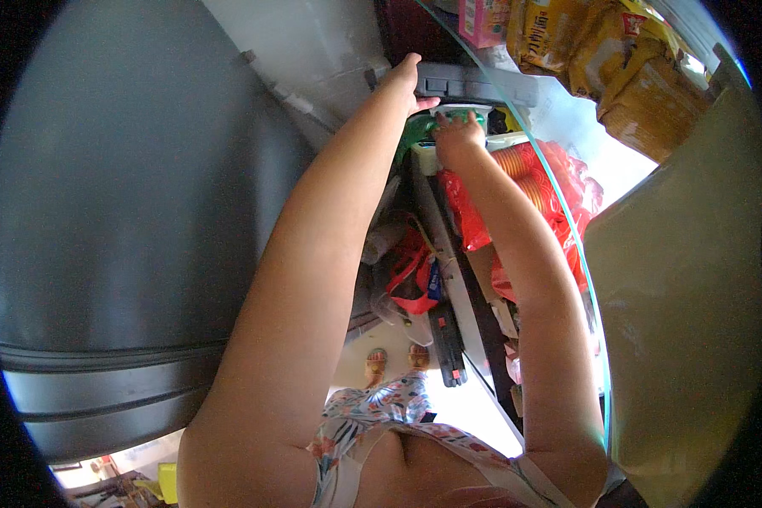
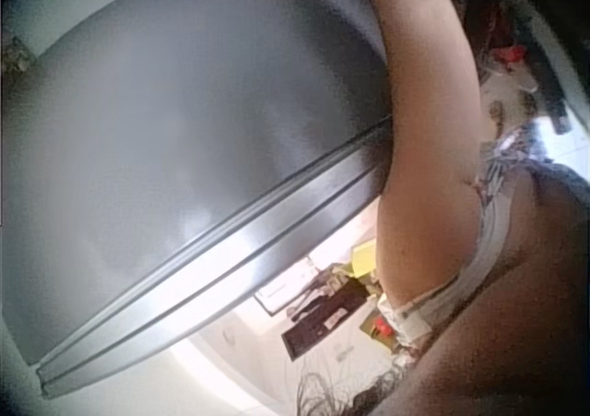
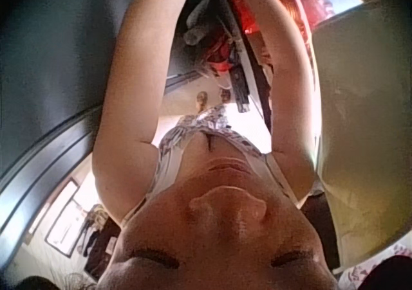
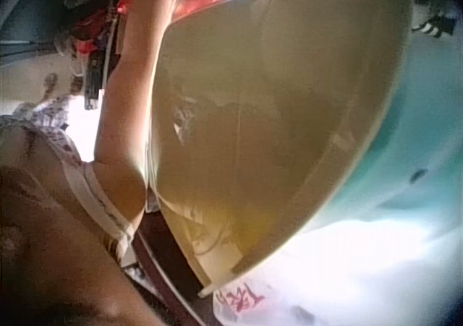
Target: The person attempts to repair a glass pot lid by removing a broken handle. They first try to unscrew the handle by hand, then retrieve a screwdriver from a cabinet to loosen the screw. After removing the screw, they wash the lid and the screw in the sink.
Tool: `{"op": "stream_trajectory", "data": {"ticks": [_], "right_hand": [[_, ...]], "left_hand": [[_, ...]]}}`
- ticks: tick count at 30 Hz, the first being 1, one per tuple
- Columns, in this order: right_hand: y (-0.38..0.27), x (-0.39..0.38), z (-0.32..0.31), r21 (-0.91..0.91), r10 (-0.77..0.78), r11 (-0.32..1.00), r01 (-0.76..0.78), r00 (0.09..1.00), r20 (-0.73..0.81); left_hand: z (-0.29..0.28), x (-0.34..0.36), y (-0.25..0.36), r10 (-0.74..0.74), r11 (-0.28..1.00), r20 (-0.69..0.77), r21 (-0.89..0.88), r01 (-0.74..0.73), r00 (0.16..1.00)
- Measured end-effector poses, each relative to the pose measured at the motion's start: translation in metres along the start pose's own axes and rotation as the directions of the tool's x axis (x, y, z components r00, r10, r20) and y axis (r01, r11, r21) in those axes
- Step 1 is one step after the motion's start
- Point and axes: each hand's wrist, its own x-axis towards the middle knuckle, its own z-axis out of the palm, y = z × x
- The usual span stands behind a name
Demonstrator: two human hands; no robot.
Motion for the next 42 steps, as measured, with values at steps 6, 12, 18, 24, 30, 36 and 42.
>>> {"op": "stream_trajectory", "data": {"ticks": [6,12,18,24,30,36,42], "right_hand": [[0.037,-0.005,-0.009,0.079,0.055,0.995,-0.059,0.997,0.052],[0.059,0.020,0.033,0.120,0.032,0.993,-0.007,0.977,-0.210],[0.065,0.033,0.047,0.267,-0.072,0.954,0.135,0.970,-0.234],[0.108,0.039,0.082,0.139,-0.227,0.949,0.285,0.917,-0.329],[0.118,0.025,0.060,0.409,-0.025,0.901,0.147,0.957,-0.289],[0.132,-0.026,0.044,0.610,0.393,0.776,-0.162,0.880,-0.266],[0.143,-0.040,0.055,0.632,0.367,0.775,0.019,0.800,-0.475]], "left_hand": [[0.000,-0.008,0.001,-0.001,1.000,0.007,0.003,0.001,1.000],[-0.002,-0.007,0.003,-0.021,0.999,0.012,0.034,0.021,1.000],[-0.001,-0.008,0.002,-0.035,0.999,0.004,0.019,0.035,0.999],[0.001,-0.020,0.004,0.014,1.000,-0.040,0.004,-0.014,0.999],[-0.011,-0.035,0.003,0.077,0.997,-0.134,0.022,-0.075,0.988],[0.008,-0.016,-0.015,0.178,0.983,-0.099,0.060,-0.173,0.979],[-0.006,-0.035,-0.063,0.318,0.944,-0.130,0.129,-0.302,0.939]]}}
